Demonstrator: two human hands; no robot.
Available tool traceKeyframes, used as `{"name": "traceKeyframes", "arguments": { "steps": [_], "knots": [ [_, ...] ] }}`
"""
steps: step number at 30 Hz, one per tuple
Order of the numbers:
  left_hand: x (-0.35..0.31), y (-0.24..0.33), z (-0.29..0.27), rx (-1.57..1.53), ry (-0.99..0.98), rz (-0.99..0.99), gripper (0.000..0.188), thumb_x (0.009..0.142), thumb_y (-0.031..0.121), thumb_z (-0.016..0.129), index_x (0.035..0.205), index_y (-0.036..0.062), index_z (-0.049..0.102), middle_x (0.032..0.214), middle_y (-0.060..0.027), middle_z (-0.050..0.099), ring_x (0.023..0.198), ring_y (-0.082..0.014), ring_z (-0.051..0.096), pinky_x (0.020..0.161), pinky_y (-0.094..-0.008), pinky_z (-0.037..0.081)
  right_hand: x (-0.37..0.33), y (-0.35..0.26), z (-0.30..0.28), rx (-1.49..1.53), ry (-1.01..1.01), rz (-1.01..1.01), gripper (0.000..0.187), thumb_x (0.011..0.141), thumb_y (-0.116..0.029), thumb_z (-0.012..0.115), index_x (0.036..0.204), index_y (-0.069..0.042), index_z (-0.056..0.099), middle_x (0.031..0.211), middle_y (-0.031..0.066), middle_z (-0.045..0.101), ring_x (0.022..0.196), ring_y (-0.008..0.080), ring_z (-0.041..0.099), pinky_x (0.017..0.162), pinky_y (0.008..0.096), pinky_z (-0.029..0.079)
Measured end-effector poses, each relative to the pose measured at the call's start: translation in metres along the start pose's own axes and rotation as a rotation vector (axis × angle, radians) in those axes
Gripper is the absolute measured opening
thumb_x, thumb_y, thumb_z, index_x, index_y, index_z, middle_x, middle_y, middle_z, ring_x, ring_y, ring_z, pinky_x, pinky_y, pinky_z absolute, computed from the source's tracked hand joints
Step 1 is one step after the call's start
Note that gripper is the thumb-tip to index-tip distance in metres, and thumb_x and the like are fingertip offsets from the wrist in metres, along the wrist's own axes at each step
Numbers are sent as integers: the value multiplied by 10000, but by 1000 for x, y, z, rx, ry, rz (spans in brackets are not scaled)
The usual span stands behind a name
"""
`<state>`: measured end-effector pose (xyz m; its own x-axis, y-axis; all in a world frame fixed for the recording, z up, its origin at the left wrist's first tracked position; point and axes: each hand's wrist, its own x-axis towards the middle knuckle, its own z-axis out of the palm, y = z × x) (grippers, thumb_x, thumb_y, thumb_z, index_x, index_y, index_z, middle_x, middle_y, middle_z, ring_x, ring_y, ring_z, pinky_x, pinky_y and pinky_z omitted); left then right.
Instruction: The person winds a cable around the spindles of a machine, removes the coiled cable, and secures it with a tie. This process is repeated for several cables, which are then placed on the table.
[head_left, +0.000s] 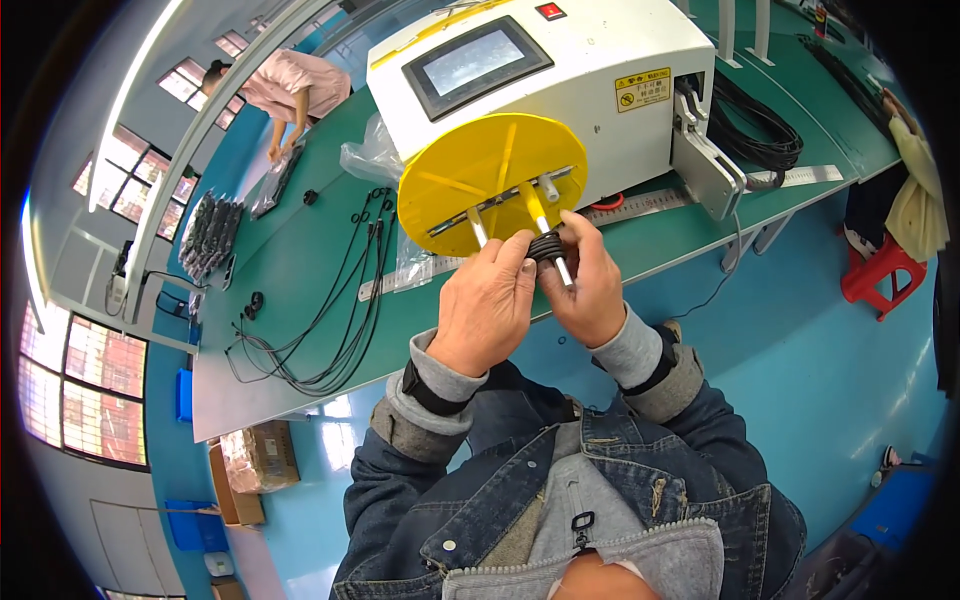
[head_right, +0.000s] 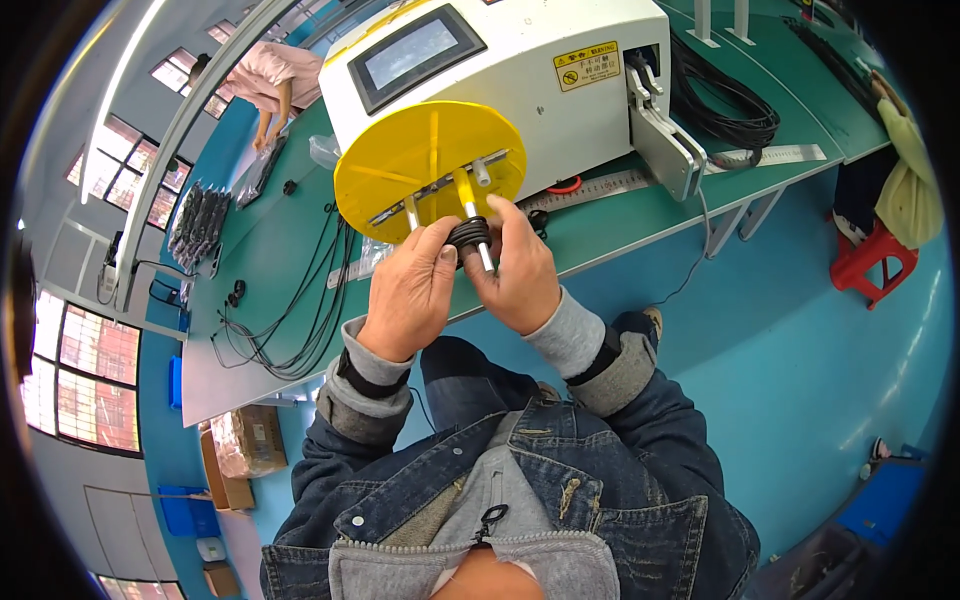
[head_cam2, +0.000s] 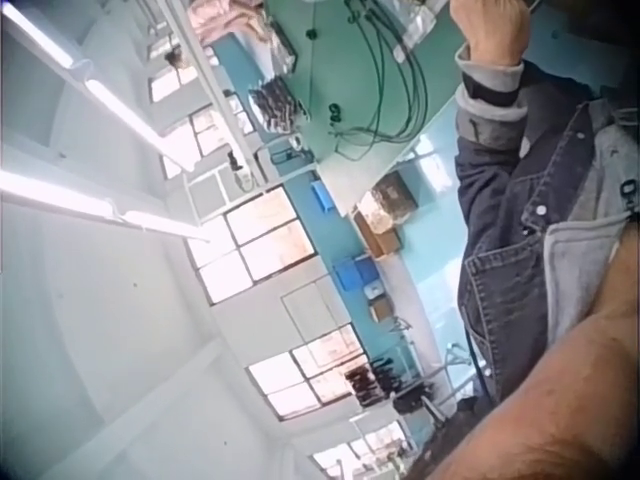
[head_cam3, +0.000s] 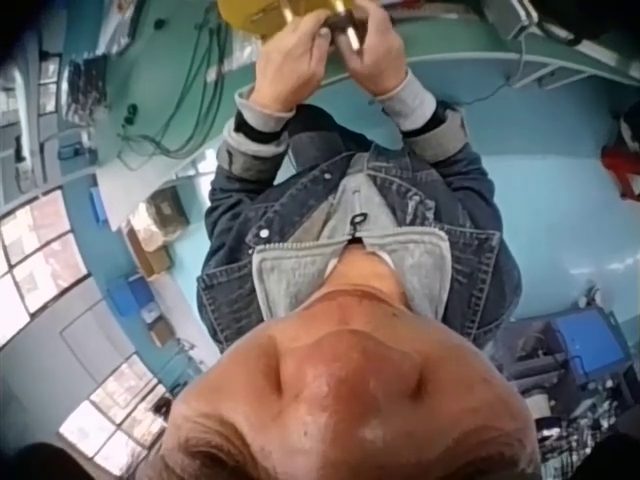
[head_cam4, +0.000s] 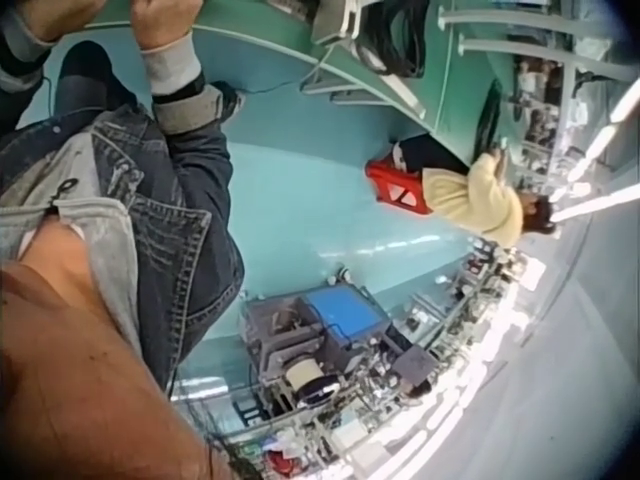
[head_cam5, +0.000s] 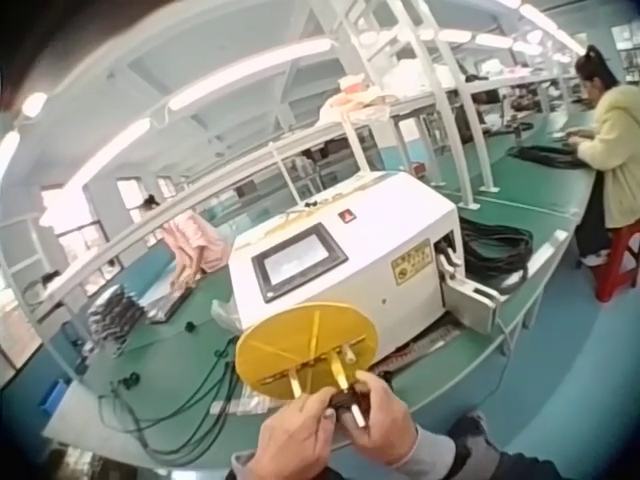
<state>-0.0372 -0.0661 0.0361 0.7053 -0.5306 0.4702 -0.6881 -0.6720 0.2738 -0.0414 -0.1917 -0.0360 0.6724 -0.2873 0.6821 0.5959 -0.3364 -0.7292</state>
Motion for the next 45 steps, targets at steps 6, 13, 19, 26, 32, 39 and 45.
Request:
{"name": "traceKeyframes", "arguments": {
  "steps": [6,13,19,26,32,39,45],
  "knots": [
    [-5,-3,5,-143,-6,-69,227,873,135,455,1073,34,489,837,-161,541,732,-358,531,651,-422,434,-3,-4,5,-105,26,-74,298,788,-27,603,1029,25,435,777,126,599,645,143,590,559,262,468],
    [1,-22,-14,-493,-275,-93,256,875,118,463,1102,-1,470,876,-123,559,710,-250,562,654,-328,459,3,-2,-5,82,-136,161,282,782,-11,602,991,23,417,699,124,615,558,159,604,498,270,473],
    [32,-42,-35,-683,-700,-160,198,858,87,489,1023,-18,522,802,-57,580,677,-128,562,630,-269,463,8,-4,-8,157,-154,148,282,783,-29,610,970,23,406,692,126,616,550,161,605,490,271,474],
    [23,-24,-23,-256,-460,-124,225,802,75,530,1004,-24,533,718,-111,606,594,-234,586,594,-311,475,5,3,-2,75,-119,87,301,779,-61,622,971,13,402,709,153,614,576,228,623,495,301,482],
    [13,-8,-20,24,-302,-30,309,748,125,570,1018,-18,530,677,-192,588,624,-326,597,588,-356,471,4,30,10,-36,-70,-105,349,751,-96,652,977,-12,400,711,170,603,598,318,621,502,350,485],
    [22,-1,-20,-66,-347,-94,294,754,213,571,943,-12,556,742,-233,598,706,-402,581,630,-439,463,8,19,16,-87,-41,-41,411,724,-112,661,1031,-32,399,679,159,586,602,341,613,514,378,488],
    [25,-5,-21,-158,-433,-127,291,777,168,569,993,-27,549,722,-200,601,671,-339,598,618,-358,466,5,23,20,-4,-20,-69,424,733,-113,650,1071,-38,406,693,163,587,617,353,612,524,383,490]
  ]
}}
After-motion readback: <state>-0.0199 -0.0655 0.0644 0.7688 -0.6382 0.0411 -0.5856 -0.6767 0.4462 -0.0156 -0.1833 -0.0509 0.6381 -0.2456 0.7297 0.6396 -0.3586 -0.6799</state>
